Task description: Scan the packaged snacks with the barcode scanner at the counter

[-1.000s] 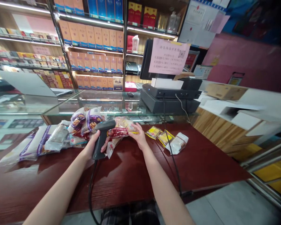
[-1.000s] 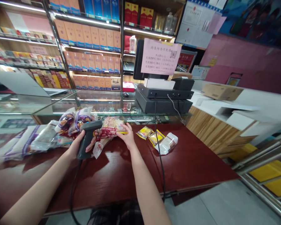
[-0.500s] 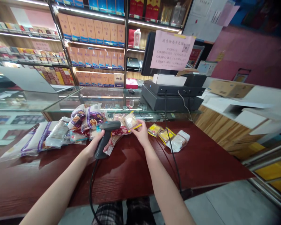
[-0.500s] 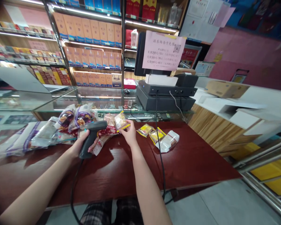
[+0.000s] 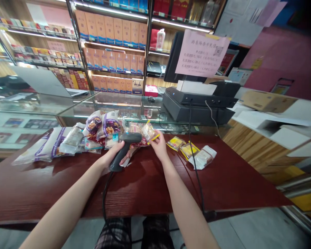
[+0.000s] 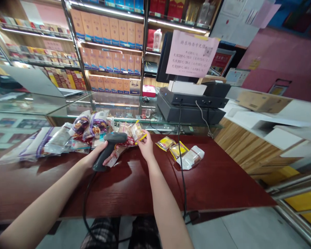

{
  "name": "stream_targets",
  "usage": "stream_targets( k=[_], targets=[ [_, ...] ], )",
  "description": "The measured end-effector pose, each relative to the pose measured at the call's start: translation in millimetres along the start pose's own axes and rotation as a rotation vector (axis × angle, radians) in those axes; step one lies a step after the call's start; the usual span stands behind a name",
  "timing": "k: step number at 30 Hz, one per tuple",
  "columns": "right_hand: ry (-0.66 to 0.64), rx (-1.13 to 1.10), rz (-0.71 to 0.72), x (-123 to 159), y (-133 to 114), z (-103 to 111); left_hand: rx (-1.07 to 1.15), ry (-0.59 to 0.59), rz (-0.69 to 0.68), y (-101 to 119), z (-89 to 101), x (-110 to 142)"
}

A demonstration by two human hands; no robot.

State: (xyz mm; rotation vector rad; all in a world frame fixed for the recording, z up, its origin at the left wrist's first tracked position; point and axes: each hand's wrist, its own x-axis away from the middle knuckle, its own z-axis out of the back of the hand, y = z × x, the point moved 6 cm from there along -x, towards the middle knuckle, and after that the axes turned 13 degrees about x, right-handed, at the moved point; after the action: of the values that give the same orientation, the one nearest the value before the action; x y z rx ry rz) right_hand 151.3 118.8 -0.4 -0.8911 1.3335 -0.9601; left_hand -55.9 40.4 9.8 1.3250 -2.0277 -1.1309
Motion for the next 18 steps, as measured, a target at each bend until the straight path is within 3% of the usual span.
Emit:
stream_targets(
  k=[18],
  targets=[
    [-0.002, 0.061, 0.0, 1.5, -2.5, -2.8, -0.039, 0.026, 0.015, -0.4, 2.7, -3.0]
  ],
)
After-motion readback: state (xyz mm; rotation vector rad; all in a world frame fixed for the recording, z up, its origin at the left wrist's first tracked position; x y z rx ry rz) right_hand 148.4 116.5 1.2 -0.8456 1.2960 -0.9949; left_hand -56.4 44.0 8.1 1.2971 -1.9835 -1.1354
